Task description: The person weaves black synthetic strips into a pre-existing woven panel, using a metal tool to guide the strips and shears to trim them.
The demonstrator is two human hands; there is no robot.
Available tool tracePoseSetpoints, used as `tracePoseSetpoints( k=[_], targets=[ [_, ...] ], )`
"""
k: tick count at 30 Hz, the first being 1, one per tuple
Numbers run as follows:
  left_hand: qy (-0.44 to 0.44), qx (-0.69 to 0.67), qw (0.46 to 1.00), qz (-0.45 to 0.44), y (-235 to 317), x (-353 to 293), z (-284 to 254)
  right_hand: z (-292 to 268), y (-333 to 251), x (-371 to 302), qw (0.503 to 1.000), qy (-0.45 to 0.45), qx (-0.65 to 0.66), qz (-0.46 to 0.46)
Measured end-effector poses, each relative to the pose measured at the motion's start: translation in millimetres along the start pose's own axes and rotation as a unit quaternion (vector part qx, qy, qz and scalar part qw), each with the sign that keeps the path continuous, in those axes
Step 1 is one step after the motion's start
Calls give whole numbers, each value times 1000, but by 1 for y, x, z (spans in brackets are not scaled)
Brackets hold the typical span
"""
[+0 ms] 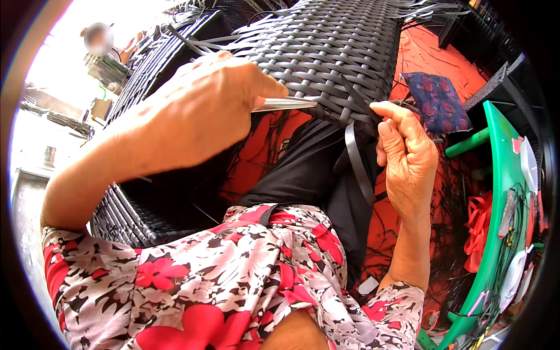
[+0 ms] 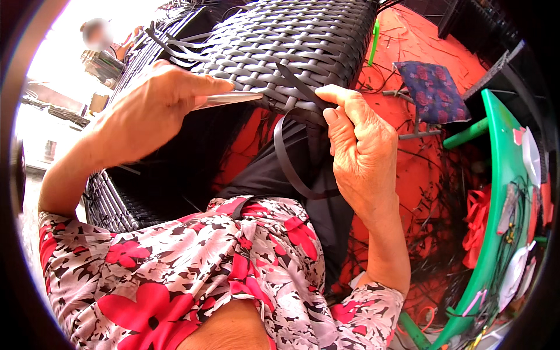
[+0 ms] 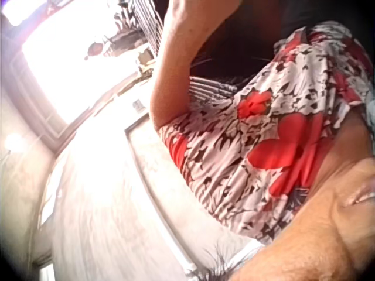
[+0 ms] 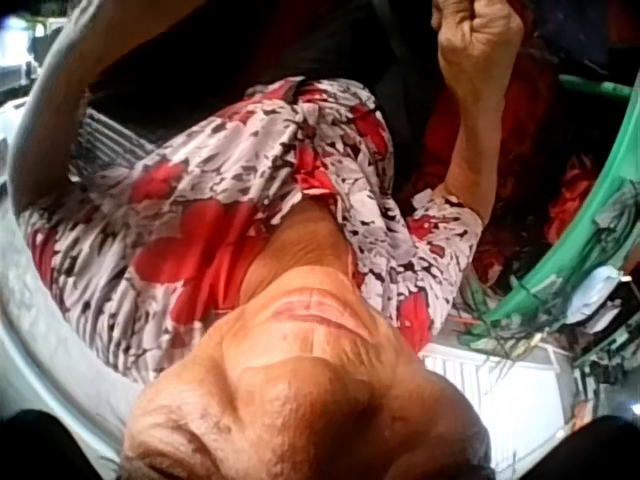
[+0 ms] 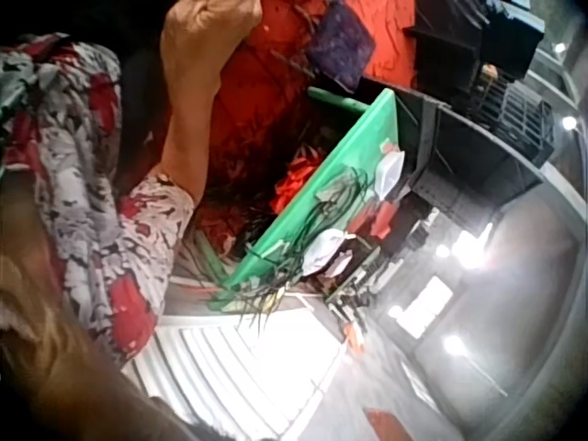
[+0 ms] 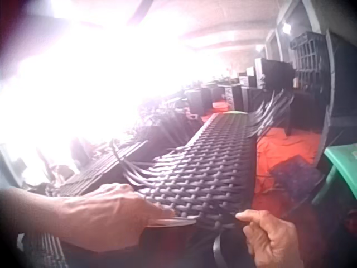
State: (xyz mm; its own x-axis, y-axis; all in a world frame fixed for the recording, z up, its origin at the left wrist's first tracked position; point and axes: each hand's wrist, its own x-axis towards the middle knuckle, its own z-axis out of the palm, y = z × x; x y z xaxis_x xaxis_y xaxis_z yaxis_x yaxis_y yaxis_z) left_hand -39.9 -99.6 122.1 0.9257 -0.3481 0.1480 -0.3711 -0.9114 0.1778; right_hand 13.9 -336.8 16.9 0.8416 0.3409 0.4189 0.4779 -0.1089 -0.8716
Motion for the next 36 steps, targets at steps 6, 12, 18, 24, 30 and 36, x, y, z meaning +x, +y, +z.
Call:
tracePoseSetpoints(
  k=[6, 12, 18, 24, 30, 36],
  targets=[
    [-47, -124, 991, -15, -40, 19, -1, -4, 2, -3, 999, 19, -30, -34],
    [-45, -116, 988, 93, -59, 23, 15, -13, -28, 19, 977, -12, -163, -136],
    [0, -83, 988, 130, -66, 31, 28, -7, -43, 34, 908, -70, -333, -245],
    [-79, -176, 980, 55, -74, 40, 23, -6, -57, 32, 878, -125, -415, -201],
    [-78, -109, 988, 78, -57, 39, 1, 2, -76, 32, 843, -144, -481, -195],
    [153, -61, 964, 211, -45, 43, 23, -1, -88, 28, 839, -110, -494, -198]
  ],
)
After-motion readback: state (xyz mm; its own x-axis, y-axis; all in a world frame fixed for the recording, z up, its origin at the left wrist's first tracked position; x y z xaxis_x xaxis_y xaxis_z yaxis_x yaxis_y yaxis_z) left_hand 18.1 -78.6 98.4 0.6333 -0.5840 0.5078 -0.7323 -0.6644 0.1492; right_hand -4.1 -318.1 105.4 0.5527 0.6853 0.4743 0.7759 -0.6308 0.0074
